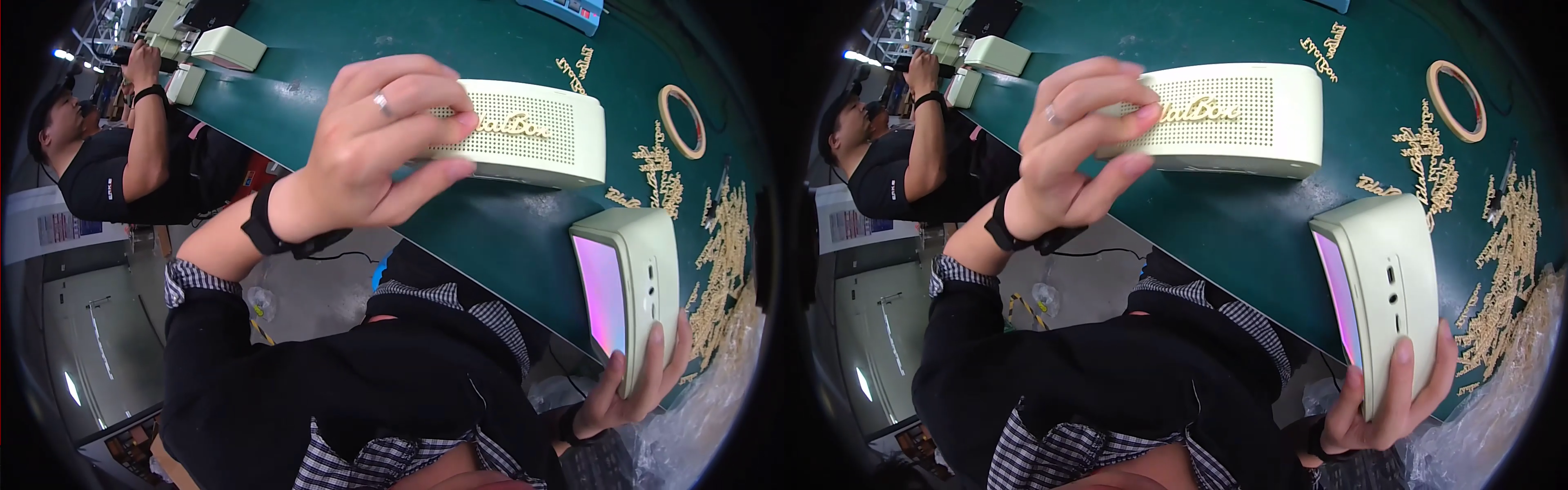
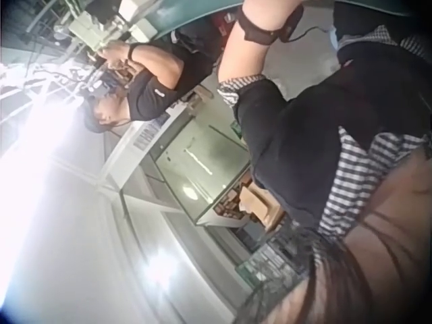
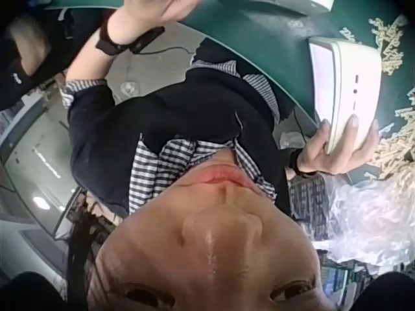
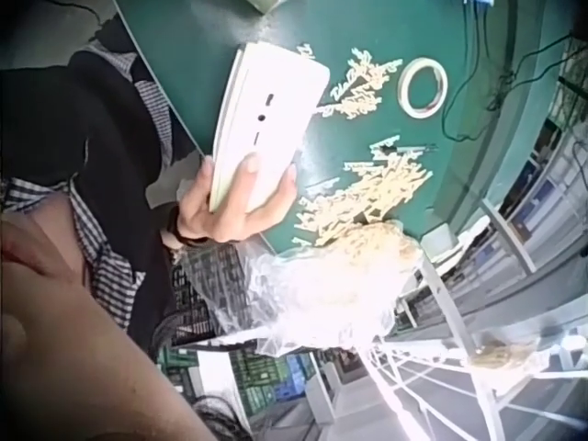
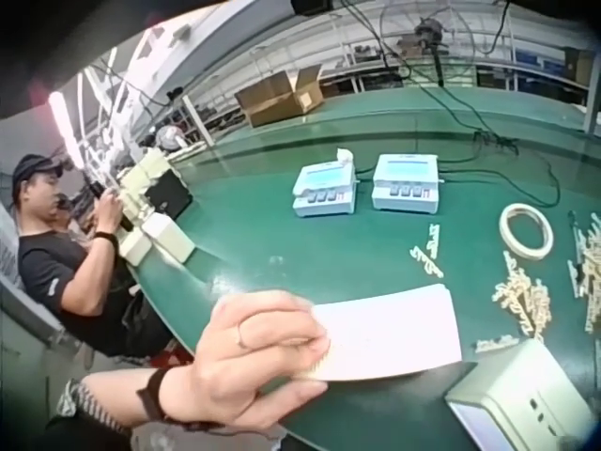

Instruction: The person presses a logo onto a speaker, turns it over to press the buttons, and sets it aside, repeating the process for multiple units.

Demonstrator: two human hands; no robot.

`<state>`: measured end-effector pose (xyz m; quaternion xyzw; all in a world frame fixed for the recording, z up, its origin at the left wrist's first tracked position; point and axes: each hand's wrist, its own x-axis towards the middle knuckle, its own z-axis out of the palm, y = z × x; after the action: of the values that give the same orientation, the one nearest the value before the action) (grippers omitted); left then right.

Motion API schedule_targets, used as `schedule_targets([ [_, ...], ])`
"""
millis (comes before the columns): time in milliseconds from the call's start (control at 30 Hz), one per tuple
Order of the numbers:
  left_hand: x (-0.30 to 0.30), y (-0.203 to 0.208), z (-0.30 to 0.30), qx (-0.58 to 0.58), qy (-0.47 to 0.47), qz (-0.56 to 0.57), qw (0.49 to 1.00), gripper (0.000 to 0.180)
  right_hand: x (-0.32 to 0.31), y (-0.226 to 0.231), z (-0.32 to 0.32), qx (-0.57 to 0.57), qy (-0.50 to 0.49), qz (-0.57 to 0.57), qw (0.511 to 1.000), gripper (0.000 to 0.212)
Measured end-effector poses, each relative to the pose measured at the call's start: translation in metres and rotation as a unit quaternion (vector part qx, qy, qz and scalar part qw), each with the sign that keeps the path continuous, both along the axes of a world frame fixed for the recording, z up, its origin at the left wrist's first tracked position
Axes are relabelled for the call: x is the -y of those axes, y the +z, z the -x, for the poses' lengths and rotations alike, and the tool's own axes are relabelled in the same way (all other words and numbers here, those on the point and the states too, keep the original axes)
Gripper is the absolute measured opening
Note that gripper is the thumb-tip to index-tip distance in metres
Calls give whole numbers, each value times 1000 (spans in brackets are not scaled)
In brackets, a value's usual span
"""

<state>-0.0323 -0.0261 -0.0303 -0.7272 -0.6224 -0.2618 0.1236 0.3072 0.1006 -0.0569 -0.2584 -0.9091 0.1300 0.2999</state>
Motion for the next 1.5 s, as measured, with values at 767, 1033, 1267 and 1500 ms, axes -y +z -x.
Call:
schedule_targets([
  [767, -63, 38, 18, 424, 50, 451, 784, 64, 15, -1, 0, -72, 1, 39, 997, 41],
  [1033, -67, 38, 12, 416, 103, 518, 740, 64, 16, -6, 1, -80, 3, 39, 996, 41],
  [1267, -67, 36, 13, 426, 82, 520, 735, 73, 19, -1, 2, -85, -11, 22, 996, 41],
  [1500, -48, 19, 28, 513, 59, 457, 724, 66, 18, -8, 4, -92, -1, 17, 996, 40],
])
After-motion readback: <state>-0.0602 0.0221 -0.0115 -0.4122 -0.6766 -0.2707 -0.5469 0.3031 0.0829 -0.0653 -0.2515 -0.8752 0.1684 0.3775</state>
